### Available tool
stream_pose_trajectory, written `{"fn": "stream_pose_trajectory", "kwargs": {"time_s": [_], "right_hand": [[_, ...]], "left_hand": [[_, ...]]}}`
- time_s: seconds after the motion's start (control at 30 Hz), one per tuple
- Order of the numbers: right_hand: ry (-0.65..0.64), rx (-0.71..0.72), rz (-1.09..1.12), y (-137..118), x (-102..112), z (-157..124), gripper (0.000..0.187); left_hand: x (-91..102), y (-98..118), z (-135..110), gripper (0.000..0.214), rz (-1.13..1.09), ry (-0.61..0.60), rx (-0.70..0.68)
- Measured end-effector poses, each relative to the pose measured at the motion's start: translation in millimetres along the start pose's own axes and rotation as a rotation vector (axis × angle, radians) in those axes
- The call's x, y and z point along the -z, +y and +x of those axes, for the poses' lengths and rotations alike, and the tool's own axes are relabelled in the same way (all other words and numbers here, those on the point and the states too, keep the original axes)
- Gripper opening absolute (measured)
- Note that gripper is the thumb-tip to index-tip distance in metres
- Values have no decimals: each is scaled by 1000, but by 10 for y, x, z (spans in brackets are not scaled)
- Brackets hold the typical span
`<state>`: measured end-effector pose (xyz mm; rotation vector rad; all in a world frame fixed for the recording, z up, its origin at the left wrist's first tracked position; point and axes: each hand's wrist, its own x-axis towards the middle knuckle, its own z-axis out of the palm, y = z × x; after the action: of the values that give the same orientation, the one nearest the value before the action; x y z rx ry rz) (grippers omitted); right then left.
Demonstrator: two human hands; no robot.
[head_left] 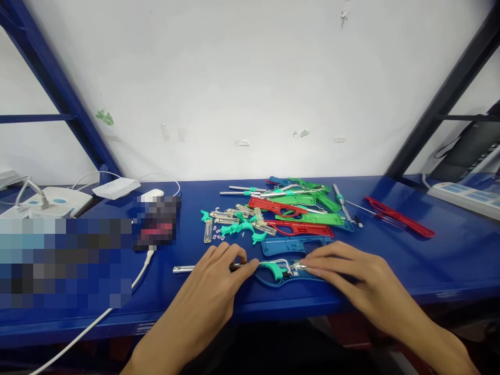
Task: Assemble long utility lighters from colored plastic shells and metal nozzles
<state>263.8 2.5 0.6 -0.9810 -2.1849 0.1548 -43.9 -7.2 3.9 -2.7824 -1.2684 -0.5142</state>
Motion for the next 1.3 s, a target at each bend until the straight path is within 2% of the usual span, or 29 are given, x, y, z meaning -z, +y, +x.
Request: {"fn": "stream_pose_trajectory", "kwargs": {"time_s": [0.3, 0.6, 0.73, 0.87, 1.13, 1.3], "right_hand": [[-7, -61, 12, 16, -8, -9, 20], [0, -46, -37, -132, -9, 48, 20], [-106, 45, -103, -220, -114, 65, 32], [-135, 99, -139, -204, -236, 37, 28], [-79, 55, -126, -149, -296, -22, 28], [-122, 29, -101, -152, -289, -12, 25]], "left_hand": [[-12, -4, -4, 83, 11, -52, 9], [-66, -49, -19, 85, -42, -29, -19], [-80, -52, -18, 81, -50, -2, -40], [-77, -52, -10, 78, -42, -13, -47], [-96, -74, -17, 79, -22, -3, -50], [-75, -58, -8, 79, -28, 13, -60]]}}
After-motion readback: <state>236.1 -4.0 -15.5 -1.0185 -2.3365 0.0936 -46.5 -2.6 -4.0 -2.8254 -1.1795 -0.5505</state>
